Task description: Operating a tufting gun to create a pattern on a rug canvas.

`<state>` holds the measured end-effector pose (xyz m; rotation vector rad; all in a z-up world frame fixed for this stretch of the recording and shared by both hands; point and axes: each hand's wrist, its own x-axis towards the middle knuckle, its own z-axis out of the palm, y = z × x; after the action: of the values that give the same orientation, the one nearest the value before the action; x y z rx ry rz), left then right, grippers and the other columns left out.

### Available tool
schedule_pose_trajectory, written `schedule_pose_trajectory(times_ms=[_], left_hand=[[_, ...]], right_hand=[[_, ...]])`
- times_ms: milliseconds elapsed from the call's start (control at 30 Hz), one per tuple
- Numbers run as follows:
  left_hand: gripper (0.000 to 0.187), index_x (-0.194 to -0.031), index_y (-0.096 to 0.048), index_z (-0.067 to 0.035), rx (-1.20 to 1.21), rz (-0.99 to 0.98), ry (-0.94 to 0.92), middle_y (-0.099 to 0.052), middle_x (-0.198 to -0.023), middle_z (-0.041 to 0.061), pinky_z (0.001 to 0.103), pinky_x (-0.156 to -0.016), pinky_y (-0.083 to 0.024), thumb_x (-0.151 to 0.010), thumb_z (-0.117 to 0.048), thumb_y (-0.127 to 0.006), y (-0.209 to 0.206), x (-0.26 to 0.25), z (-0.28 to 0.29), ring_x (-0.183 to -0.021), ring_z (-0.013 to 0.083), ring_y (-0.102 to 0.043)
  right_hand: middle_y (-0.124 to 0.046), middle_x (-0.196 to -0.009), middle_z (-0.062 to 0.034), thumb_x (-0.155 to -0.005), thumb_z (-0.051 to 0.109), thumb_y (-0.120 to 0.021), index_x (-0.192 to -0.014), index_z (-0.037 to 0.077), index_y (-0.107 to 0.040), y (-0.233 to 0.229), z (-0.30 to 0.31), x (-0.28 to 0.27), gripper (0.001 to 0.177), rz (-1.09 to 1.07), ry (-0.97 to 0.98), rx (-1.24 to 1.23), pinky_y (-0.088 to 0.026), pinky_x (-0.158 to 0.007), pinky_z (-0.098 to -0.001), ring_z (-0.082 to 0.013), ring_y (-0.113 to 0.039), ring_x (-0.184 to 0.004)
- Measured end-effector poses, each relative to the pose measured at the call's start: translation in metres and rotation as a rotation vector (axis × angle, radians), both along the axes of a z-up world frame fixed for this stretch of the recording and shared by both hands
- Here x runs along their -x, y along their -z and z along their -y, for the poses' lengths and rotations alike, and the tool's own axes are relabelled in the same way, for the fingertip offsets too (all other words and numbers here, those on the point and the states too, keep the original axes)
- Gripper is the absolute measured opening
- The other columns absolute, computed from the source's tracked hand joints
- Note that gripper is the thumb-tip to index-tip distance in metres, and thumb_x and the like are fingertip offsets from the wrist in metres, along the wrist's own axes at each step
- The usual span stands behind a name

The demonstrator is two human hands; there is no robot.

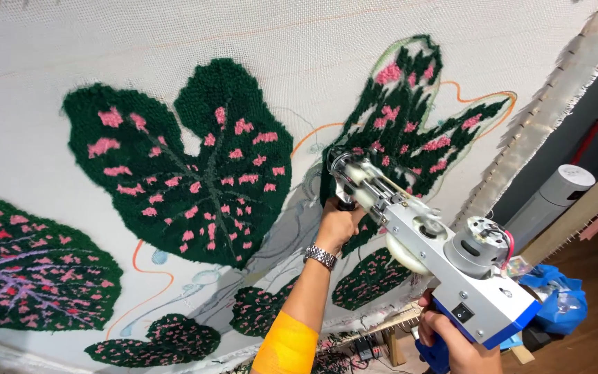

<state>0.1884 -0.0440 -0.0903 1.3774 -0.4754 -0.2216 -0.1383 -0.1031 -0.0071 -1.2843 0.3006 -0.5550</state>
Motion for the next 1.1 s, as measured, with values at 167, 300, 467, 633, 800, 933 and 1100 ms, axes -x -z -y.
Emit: schedule_pose_trajectory(times_ms=[167,300,467,633,800,933,1100], left_hand=[[0.029,-0.094,-0.065,0.003,0.04,0.029,0.001,-0.065,-0.065,0.007,0.029,-0.035,-0.043,-0.089,-0.02,-0.082,0.008,-0.009,0.003,-0.04,0.0129,-0.056],[0.022,-0.094,-0.068,-0.002,0.125,0.045,0.065,-0.067,-0.069,0.002,0.028,-0.036,-0.042,-0.083,-0.017,-0.079,-0.011,-0.001,-0.002,-0.042,0.011,-0.054],[0.023,-0.082,-0.071,0.001,0.056,0.016,0.067,-0.072,-0.069,0.003,0.029,-0.037,-0.047,-0.082,-0.02,-0.078,-0.088,0.038,-0.033,-0.041,0.0115,-0.055],[0.032,-0.08,-0.071,0.0,-0.071,0.084,0.037,-0.068,-0.065,0.004,0.029,-0.041,-0.045,-0.086,-0.03,-0.08,-0.104,0.044,-0.039,-0.042,0.0117,-0.056],[0.02,-0.097,-0.071,-0.004,0.048,0.075,0.238,-0.066,-0.069,0.002,0.026,-0.047,-0.046,-0.088,-0.022,-0.075,-0.1,0.047,-0.045,-0.05,0.0097,-0.058],[0.02,-0.106,-0.073,-0.006,-0.01,0.095,0.426,-0.069,-0.08,-0.004,0.025,-0.049,-0.042,-0.09,-0.018,-0.072,-0.13,0.074,-0.056,-0.053,0.0067,-0.055],[0.019,-0.101,-0.074,0.0,-0.012,0.091,0.455,-0.065,-0.074,0.001,0.026,-0.048,-0.043,-0.094,-0.018,-0.073,-0.108,0.092,-0.041,-0.055,0.0077,-0.056]], right_hand=[[-0.057,-0.065,-0.0177,-0.076,-0.009,-0.059,-0.101,-0.017,-0.059,-0.008,-0.002,-0.001,0.027,-0.051,0.029,-0.042,-0.044,-0.046,-0.039,-0.0257,-0.052,-0.048],[-0.055,-0.065,-0.0181,-0.078,-0.008,-0.059,-0.104,-0.017,-0.058,-0.013,-0.002,0.001,0.028,0.039,0.008,-0.05,-0.044,-0.047,-0.0371,-0.0237,-0.051,-0.049],[-0.056,-0.066,-0.0188,-0.078,-0.009,-0.06,-0.103,-0.018,-0.059,-0.025,-0.008,-0.001,0.027,0.024,0.033,-0.008,-0.044,-0.047,-0.0373,-0.025,-0.053,-0.051],[-0.055,-0.071,-0.0161,-0.08,-0.007,-0.06,-0.107,-0.015,-0.057,-0.022,-0.004,0.002,0.029,0.041,0.017,-0.123,-0.043,-0.05,-0.0368,-0.0226,-0.05,-0.056],[-0.054,-0.07,-0.0168,-0.079,-0.004,-0.062,-0.112,-0.013,-0.061,-0.027,0.006,0.016,0.034,-0.015,0.032,-0.137,-0.043,-0.051,-0.0384,-0.0237,-0.049,-0.054],[-0.057,-0.074,-0.0167,-0.078,-0.001,-0.063,-0.118,-0.011,-0.061,-0.024,0.031,0.04,0.041,-0.005,0.018,-0.066,-0.044,-0.052,-0.0391,-0.0233,-0.051,-0.056],[-0.059,-0.076,-0.0188,-0.079,0.001,-0.06,-0.124,-0.012,-0.056,-0.014,0.064,0.07,0.047,-0.067,0.033,-0.123,-0.042,-0.055,-0.0391,-0.0236,-0.05,-0.059]])
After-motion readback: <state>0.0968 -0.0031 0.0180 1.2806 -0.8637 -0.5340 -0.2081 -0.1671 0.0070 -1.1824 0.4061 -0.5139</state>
